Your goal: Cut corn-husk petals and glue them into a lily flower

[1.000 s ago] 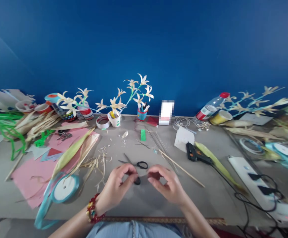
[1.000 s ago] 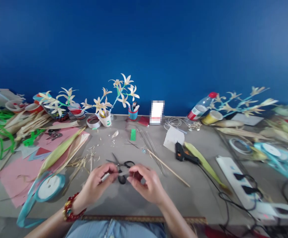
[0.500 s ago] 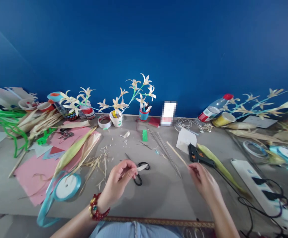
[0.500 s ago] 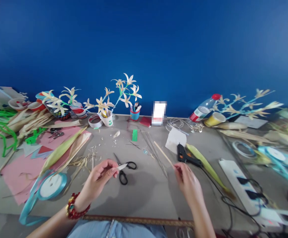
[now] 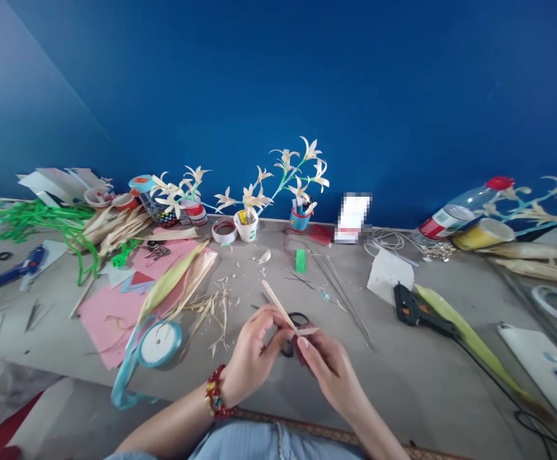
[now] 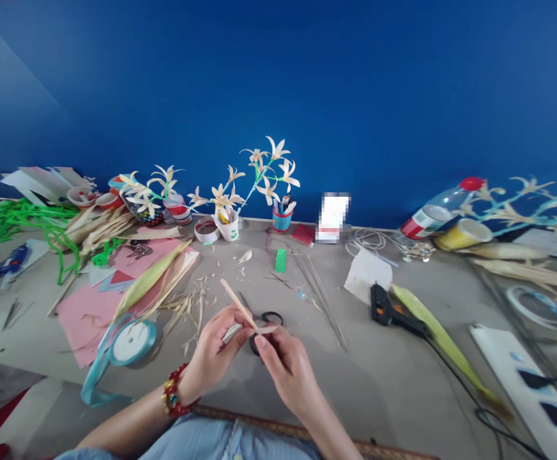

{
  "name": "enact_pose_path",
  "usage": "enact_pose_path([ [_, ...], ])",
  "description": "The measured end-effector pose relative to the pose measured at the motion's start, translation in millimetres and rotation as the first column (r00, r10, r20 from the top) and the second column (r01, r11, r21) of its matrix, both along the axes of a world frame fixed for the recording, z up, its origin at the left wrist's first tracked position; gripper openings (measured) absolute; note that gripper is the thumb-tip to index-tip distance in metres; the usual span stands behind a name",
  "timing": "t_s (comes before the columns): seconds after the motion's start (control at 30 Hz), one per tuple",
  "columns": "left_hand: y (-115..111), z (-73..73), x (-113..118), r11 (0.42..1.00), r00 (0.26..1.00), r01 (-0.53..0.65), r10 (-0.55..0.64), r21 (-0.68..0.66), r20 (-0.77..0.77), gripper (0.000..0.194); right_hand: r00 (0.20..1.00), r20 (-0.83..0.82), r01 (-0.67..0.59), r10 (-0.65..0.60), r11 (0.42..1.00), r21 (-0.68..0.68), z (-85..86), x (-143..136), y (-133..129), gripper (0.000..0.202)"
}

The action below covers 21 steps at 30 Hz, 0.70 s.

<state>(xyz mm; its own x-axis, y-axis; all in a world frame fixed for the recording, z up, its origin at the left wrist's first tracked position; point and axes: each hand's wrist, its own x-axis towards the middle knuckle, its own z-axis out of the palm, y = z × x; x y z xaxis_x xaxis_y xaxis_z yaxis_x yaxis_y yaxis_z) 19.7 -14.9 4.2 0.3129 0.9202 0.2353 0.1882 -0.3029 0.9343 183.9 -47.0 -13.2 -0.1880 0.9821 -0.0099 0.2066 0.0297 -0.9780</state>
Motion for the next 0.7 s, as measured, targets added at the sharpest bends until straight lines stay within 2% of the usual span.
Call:
enact_pose_path([
  [0.13,-1.8,-0.8,-2.4,0.999,1.000,-0.003,0.003,0.038,-0.006,0.012,0.999,-0.030,0.017,-0.018,0.999,-0.038,-3.4,-2.9,4.2,0.041],
  [0.43,0.2,-0.2,-4.5,0.998,0.993,0.063,-0.064,0.016,0.095,0.007,0.964,-0.260,-0.009,-0.046,0.978,-0.209,-3.2,-5.6,2.3,0.043],
  [0.57,4.0,-1.6,-7.8,0.991,0.983,0.124,-0.117,-0.044,0.138,0.010,0.895,-0.438,-0.076,-0.090,0.935,-0.348,1.5,-7.2,0.7,0.045],
  [0.7,5.3,-3.2,-12.7,0.977,0.958,0.214,-0.206,-0.017,0.198,0.009,0.804,-0.586,-0.211,-0.104,0.871,-0.444,4.1,-9.2,-2.7,0.046],
])
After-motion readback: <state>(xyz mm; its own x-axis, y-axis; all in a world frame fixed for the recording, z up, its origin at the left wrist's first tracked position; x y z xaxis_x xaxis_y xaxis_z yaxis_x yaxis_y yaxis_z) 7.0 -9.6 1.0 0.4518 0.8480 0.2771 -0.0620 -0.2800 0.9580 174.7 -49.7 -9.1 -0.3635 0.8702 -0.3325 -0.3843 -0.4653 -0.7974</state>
